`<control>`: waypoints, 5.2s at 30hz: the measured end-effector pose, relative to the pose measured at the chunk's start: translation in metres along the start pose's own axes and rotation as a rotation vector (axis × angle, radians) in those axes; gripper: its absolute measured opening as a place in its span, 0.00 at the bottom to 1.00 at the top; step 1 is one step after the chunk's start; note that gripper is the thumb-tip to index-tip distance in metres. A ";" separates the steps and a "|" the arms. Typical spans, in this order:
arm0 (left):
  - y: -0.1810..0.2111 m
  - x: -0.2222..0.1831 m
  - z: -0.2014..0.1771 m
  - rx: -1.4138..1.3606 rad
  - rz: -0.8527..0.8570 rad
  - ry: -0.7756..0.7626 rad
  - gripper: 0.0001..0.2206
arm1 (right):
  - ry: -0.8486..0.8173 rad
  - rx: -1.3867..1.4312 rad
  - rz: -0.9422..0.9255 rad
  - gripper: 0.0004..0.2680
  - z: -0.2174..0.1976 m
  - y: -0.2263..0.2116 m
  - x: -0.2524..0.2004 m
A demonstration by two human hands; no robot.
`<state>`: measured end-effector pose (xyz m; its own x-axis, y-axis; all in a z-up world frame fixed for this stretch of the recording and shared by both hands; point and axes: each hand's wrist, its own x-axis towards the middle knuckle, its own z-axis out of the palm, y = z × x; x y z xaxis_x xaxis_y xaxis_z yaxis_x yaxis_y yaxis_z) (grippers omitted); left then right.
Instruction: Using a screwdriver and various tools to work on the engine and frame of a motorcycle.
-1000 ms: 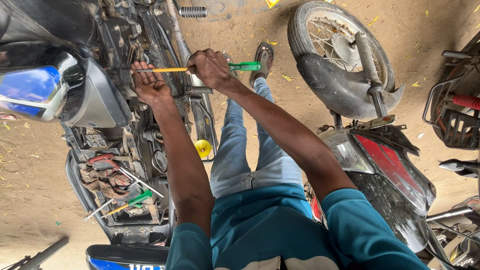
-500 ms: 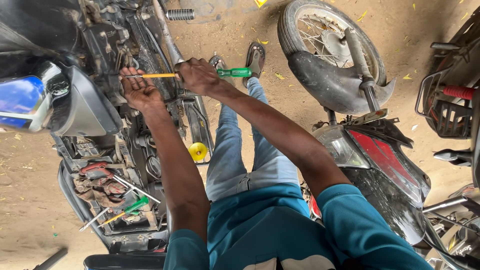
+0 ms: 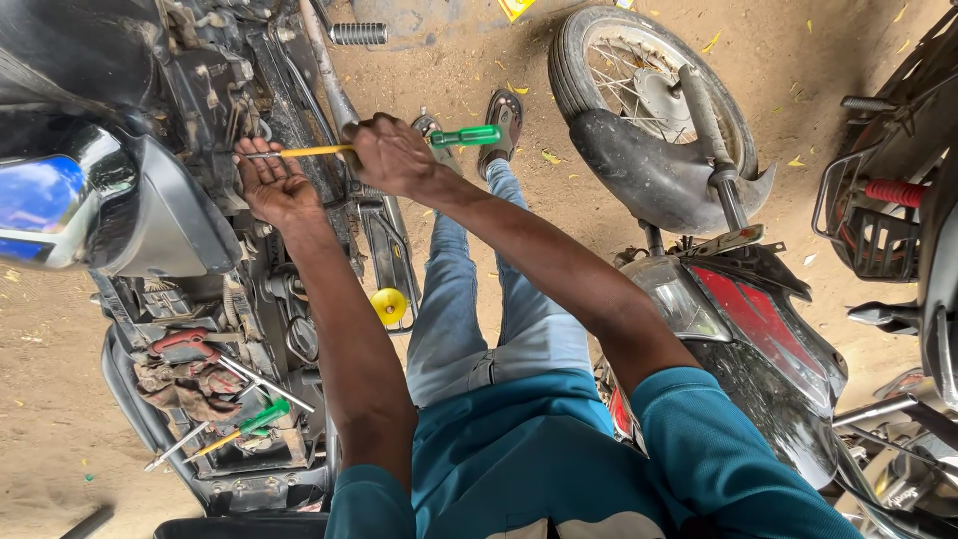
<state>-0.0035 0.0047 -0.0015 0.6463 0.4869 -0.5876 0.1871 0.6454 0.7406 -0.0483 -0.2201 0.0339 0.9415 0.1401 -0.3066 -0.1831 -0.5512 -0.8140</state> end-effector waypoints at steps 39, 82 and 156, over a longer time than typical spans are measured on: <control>0.001 -0.002 -0.005 0.007 -0.007 -0.035 0.15 | -0.051 0.020 -0.033 0.07 -0.011 -0.007 0.008; -0.007 0.003 -0.012 -0.052 -0.006 -0.023 0.16 | -0.336 0.140 0.249 0.10 -0.005 -0.016 0.001; 0.005 -0.022 -0.001 -0.014 -0.059 -0.138 0.16 | -0.054 0.189 -0.015 0.04 0.003 -0.001 0.004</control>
<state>-0.0176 -0.0024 0.0147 0.7299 0.3631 -0.5792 0.2180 0.6793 0.7007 -0.0448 -0.2168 0.0320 0.9288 0.1939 -0.3158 -0.2240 -0.3852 -0.8952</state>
